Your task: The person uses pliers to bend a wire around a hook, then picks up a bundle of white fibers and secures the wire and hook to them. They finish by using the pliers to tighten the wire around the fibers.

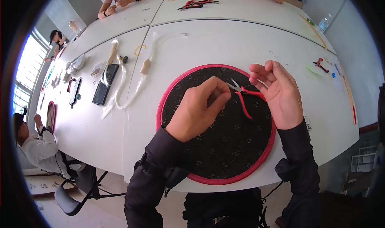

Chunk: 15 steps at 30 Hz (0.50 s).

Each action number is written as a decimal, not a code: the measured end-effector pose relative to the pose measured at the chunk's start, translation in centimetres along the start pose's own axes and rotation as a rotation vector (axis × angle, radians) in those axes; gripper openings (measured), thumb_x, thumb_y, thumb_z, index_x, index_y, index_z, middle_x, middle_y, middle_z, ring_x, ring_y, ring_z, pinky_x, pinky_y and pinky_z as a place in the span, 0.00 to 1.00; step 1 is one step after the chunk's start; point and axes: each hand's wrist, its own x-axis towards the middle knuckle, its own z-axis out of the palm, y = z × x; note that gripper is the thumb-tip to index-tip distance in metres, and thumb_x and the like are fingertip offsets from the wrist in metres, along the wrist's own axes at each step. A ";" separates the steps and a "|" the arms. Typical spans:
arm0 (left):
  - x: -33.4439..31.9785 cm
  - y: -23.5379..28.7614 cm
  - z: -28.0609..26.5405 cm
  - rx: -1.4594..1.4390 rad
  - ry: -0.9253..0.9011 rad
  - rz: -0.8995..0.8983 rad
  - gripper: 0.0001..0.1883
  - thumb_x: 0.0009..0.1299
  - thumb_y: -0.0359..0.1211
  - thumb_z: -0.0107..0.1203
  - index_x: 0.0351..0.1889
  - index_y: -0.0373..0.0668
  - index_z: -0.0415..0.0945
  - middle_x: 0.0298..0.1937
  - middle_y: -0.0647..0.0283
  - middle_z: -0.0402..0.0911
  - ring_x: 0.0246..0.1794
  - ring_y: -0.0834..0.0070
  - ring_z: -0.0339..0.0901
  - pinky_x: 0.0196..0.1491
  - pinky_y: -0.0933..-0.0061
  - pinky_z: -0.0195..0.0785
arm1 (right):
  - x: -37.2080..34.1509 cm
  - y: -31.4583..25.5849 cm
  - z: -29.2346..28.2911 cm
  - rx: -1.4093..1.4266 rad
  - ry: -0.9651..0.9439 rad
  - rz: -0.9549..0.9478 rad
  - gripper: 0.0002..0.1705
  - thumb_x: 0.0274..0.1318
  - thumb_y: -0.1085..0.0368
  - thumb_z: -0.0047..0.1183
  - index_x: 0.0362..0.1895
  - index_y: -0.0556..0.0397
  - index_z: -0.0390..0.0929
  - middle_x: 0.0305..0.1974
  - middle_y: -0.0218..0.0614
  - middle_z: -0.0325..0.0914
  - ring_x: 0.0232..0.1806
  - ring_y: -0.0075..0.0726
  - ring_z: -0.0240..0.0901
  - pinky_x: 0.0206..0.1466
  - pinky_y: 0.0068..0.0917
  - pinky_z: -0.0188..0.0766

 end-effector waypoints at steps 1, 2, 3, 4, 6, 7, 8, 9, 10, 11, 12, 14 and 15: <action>0.1 -0.4 0.1 -0.007 0.013 0.006 0.03 0.75 0.29 0.56 0.42 0.39 0.75 0.27 0.70 0.78 0.30 0.84 0.77 0.35 0.80 0.63 | 0.1 -0.1 -0.4 0.019 -0.009 0.016 0.16 0.78 0.55 0.41 0.39 0.50 0.72 0.41 0.37 0.81 0.45 0.29 0.76 0.57 0.30 0.72; 0.1 -0.5 0.2 -0.006 0.026 0.007 0.04 0.75 0.28 0.56 0.42 0.38 0.75 0.27 0.68 0.77 0.28 0.82 0.75 0.34 0.78 0.63 | 0.2 0.0 -0.8 0.039 -0.016 0.031 0.15 0.78 0.56 0.41 0.39 0.50 0.72 0.37 0.33 0.79 0.42 0.27 0.75 0.55 0.30 0.72; 0.1 -0.5 0.3 -0.005 0.038 0.008 0.04 0.74 0.28 0.57 0.41 0.38 0.75 0.26 0.66 0.77 0.26 0.79 0.72 0.32 0.76 0.64 | 0.2 0.0 -1.1 0.060 -0.024 0.047 0.14 0.78 0.57 0.42 0.38 0.49 0.72 0.33 0.30 0.77 0.38 0.26 0.74 0.53 0.29 0.72; 0.1 -0.6 0.4 -0.005 0.051 0.008 0.04 0.73 0.27 0.57 0.41 0.37 0.75 0.25 0.64 0.76 0.24 0.77 0.70 0.31 0.74 0.64 | 0.3 0.0 -1.7 0.106 -0.040 0.073 0.13 0.77 0.58 0.42 0.39 0.50 0.72 0.31 0.27 0.72 0.36 0.24 0.71 0.50 0.28 0.71; 0.1 -1.1 0.4 0.017 0.058 0.016 0.04 0.73 0.27 0.57 0.41 0.37 0.75 0.25 0.64 0.76 0.24 0.77 0.71 0.31 0.74 0.64 | 0.6 -0.4 -2.7 0.193 -0.070 0.122 0.12 0.76 0.59 0.43 0.40 0.51 0.72 0.26 0.22 0.63 0.30 0.21 0.64 0.43 0.26 0.69; 0.2 -1.3 0.4 0.025 0.061 0.023 0.04 0.73 0.27 0.57 0.41 0.36 0.75 0.25 0.64 0.76 0.24 0.78 0.71 0.31 0.74 0.65 | 0.6 -0.6 -3.1 0.185 -0.033 0.121 0.11 0.76 0.60 0.43 0.40 0.51 0.72 0.25 0.22 0.61 0.29 0.20 0.60 0.41 0.25 0.66; 0.2 -1.5 0.4 0.017 0.102 0.016 0.04 0.73 0.27 0.57 0.41 0.36 0.75 0.25 0.64 0.76 0.24 0.78 0.71 0.31 0.75 0.64 | 0.6 -1.0 -3.4 0.175 0.004 0.120 0.11 0.76 0.61 0.43 0.40 0.52 0.72 0.25 0.21 0.59 0.28 0.19 0.57 0.38 0.25 0.64; 0.2 -1.6 0.4 0.009 0.141 0.009 0.04 0.73 0.27 0.57 0.41 0.36 0.75 0.25 0.65 0.76 0.24 0.79 0.71 0.31 0.75 0.64 | 0.7 -1.4 -3.7 0.165 0.042 0.119 0.10 0.75 0.61 0.44 0.41 0.52 0.73 0.24 0.20 0.56 0.27 0.19 0.54 0.36 0.24 0.62; 0.3 -1.8 0.3 -0.002 0.179 0.002 0.04 0.73 0.27 0.57 0.41 0.36 0.75 0.25 0.65 0.76 0.24 0.80 0.71 0.31 0.76 0.64 | 0.8 -2.0 -4.1 0.130 0.121 0.056 0.10 0.76 0.61 0.43 0.41 0.52 0.72 0.24 0.20 0.56 0.26 0.19 0.54 0.36 0.23 0.60; 0.3 -1.7 0.1 -0.016 0.234 0.003 0.03 0.74 0.27 0.57 0.41 0.37 0.76 0.24 0.67 0.75 0.24 0.83 0.71 0.31 0.77 0.63 | 1.0 -2.8 -4.6 0.092 0.199 -0.006 0.09 0.76 0.61 0.43 0.42 0.52 0.71 0.24 0.20 0.56 0.26 0.18 0.53 0.35 0.23 0.59; 0.6 -2.0 0.1 -0.071 0.299 0.014 0.03 0.74 0.27 0.56 0.42 0.37 0.76 0.23 0.68 0.74 0.24 0.84 0.70 0.30 0.78 0.62 | 1.2 -3.5 -5.2 0.053 0.275 -0.070 0.09 0.76 0.62 0.42 0.42 0.52 0.71 0.23 0.20 0.55 0.26 0.18 0.53 0.35 0.22 0.57; 0.6 -1.7 -0.4 -0.067 0.370 -0.045 0.03 0.74 0.27 0.55 0.42 0.37 0.76 0.22 0.68 0.74 0.23 0.84 0.69 0.30 0.78 0.62 | 1.3 -4.0 -7.4 -0.141 0.318 -0.087 0.12 0.75 0.61 0.46 0.46 0.57 0.74 0.25 0.21 0.60 0.26 0.17 0.55 0.34 0.21 0.58; 0.6 -2.1 -0.5 -0.030 0.364 -0.049 0.03 0.74 0.27 0.55 0.42 0.37 0.76 0.22 0.69 0.74 0.23 0.84 0.69 0.30 0.78 0.62 | 1.2 -4.2 -8.1 -0.285 0.322 -0.068 0.13 0.74 0.61 0.47 0.47 0.58 0.75 0.25 0.21 0.61 0.27 0.17 0.56 0.34 0.21 0.59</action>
